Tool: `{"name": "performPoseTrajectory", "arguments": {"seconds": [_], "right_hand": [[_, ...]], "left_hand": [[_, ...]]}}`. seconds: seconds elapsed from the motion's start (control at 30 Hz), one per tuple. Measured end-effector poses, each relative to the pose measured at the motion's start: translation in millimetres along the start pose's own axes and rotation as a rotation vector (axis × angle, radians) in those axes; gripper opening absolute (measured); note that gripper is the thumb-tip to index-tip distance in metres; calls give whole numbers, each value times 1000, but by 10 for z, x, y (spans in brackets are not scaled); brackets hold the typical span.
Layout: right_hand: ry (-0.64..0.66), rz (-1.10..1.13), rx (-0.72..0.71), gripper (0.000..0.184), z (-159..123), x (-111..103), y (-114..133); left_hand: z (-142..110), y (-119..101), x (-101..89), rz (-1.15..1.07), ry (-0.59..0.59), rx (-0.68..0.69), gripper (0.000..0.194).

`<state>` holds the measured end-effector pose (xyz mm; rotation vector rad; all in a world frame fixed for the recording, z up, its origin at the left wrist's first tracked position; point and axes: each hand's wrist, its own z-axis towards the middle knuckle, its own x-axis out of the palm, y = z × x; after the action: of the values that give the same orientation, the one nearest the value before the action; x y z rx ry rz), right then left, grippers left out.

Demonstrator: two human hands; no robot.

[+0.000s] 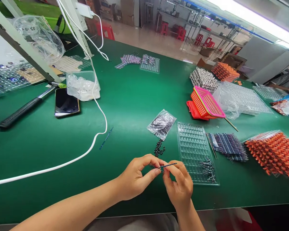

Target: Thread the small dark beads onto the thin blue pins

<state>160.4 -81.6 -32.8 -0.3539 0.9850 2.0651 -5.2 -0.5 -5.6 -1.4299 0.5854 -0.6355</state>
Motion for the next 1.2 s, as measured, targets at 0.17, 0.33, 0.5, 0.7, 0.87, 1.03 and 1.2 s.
{"name": "performPoseTrajectory", "arguments": {"seconds": [0.17,0.33,0.5,0.7,0.87,1.03,1.2], "right_hand": [[-32,-25,-4,34,26,-18,28],[-45,-45,0,32,28,-27,47],[-41,-53,-3,32,38,-19,28],[-22,-73,-7,30,28,-1,1],[-40,-122,-21,25,20,-1,-6],[-39,-152,-27,23,30,-3,4],[-36,-185,-45,26,34,-4,0]], "left_hand": [[-3,30,-9,-204,11,-89,6],[1,43,-8,-339,8,-144,11],[-3,17,-15,-301,9,-140,9],[6,-20,-38,-196,20,-126,7],[15,-13,-43,-183,23,-139,8],[16,-17,-45,-166,17,-132,9],[12,-28,-42,-155,-7,-137,9]]}}
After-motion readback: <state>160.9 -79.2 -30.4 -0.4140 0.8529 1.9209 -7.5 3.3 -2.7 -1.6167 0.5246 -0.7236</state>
